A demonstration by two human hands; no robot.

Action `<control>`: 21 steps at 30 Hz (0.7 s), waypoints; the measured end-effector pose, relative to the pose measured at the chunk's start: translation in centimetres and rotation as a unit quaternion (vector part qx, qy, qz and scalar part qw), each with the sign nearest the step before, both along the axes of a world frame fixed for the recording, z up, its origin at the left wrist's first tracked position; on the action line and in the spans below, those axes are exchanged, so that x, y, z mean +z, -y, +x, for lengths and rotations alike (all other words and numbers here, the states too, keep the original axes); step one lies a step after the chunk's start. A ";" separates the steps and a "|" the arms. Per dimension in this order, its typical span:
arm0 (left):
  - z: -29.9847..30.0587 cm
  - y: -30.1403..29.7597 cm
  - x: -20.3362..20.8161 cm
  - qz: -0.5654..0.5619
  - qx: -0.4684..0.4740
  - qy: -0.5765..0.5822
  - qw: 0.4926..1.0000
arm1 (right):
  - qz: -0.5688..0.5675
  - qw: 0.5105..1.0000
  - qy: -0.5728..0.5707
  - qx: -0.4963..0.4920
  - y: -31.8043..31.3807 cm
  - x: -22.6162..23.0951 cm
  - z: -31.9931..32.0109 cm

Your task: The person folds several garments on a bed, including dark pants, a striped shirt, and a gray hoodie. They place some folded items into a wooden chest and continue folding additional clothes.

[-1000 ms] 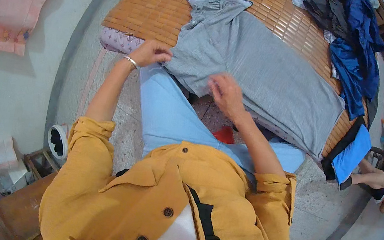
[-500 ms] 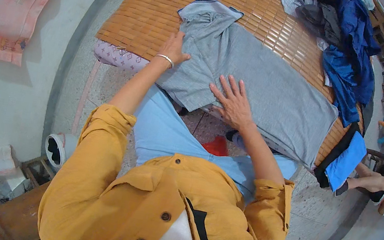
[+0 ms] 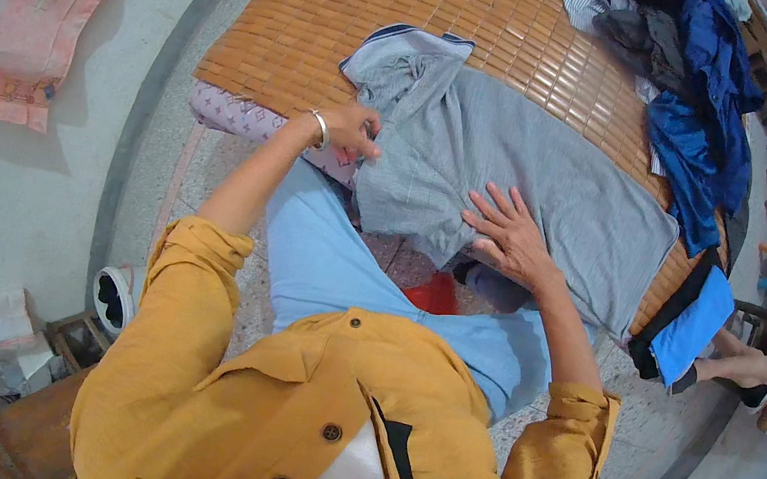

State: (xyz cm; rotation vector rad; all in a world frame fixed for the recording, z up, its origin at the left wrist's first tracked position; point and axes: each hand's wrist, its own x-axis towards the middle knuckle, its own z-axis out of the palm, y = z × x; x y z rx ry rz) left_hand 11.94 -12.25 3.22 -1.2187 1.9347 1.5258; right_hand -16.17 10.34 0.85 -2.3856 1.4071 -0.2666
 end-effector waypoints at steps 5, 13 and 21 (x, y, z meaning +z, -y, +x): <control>-1.7 5.8 -3.6 -0.362 0.107 -0.081 0.922 | 0.036 0.984 0.124 -0.120 1.9 0.3 -0.7; -6.2 9.6 -2.8 -0.435 0.137 -0.009 0.890 | -0.065 0.973 -0.082 -0.207 2.3 -2.3 3.1; -6.8 11.6 -3.3 -0.321 0.113 -0.151 0.928 | -0.041 0.973 -0.081 -0.211 2.4 -2.4 3.0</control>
